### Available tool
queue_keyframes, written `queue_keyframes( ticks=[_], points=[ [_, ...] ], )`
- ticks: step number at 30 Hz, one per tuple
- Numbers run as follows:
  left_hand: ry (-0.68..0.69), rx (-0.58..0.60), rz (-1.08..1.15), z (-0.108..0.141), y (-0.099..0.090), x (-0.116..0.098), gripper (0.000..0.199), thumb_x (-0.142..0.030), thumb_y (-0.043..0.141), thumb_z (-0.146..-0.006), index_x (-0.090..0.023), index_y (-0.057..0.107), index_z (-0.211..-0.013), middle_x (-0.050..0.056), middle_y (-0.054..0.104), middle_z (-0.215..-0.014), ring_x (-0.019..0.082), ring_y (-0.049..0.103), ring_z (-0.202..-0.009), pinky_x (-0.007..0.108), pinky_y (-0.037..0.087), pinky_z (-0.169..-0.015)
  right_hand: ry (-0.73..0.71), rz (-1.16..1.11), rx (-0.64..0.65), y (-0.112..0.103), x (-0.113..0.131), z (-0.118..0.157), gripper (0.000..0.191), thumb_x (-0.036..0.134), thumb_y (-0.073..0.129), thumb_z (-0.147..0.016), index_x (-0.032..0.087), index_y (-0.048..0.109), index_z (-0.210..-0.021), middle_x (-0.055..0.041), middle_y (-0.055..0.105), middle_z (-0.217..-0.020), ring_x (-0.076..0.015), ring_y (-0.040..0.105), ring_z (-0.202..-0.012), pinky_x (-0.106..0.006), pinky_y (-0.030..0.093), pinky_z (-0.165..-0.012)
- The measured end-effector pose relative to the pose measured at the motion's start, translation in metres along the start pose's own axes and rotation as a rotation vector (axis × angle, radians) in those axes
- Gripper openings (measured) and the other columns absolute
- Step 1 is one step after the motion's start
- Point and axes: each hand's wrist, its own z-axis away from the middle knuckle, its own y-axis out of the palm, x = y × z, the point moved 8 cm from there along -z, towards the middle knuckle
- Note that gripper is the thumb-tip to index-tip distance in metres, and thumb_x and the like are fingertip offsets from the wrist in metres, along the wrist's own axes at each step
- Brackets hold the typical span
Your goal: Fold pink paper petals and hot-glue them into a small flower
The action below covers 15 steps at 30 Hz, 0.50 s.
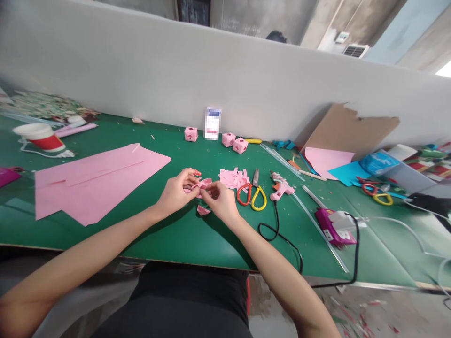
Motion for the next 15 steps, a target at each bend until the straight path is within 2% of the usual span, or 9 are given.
queue_keyframes(
  ticks=[5, 11, 15],
  points=[
    [-0.002, -0.007, -0.031, -0.001, 0.0, 0.001, 0.033, -0.011, 0.063, -0.079, -0.02, 0.055, -0.11, -0.001, 0.069, -0.082, 0.012, 0.07, -0.074, 0.022, 0.058, -0.068, 0.002, 0.012, 0.022, 0.002, -0.004, -0.001, 0.017, 0.035, 0.061, -0.083, 0.018, 0.065, -0.087, -0.0032, 0.071, -0.075, -0.0164, 0.067, -0.064, -0.028, 0.053, -0.06],
    [-0.134, -0.026, 0.057, -0.003, -0.004, 0.009, 0.03, -0.013, 0.064, -0.077, -0.019, 0.056, -0.105, 0.0, 0.068, -0.081, 0.013, 0.071, -0.075, 0.022, 0.058, -0.065, 0.031, -0.113, 0.091, 0.007, -0.007, -0.003, 0.016, 0.034, 0.059, -0.082, 0.019, 0.062, -0.086, -0.0015, 0.069, -0.073, -0.0167, 0.068, -0.065, -0.029, 0.056, -0.063],
    [-0.166, -0.024, 0.083, -0.003, -0.003, 0.012, 0.03, -0.012, 0.064, -0.076, -0.019, 0.056, -0.104, 0.0, 0.068, -0.082, 0.013, 0.07, -0.074, 0.021, 0.057, -0.064, 0.049, -0.14, 0.104, 0.007, -0.01, -0.005, 0.015, 0.034, 0.059, -0.082, 0.02, 0.061, -0.085, -0.0008, 0.069, -0.072, -0.0165, 0.068, -0.064, -0.029, 0.056, -0.062]
  ],
)
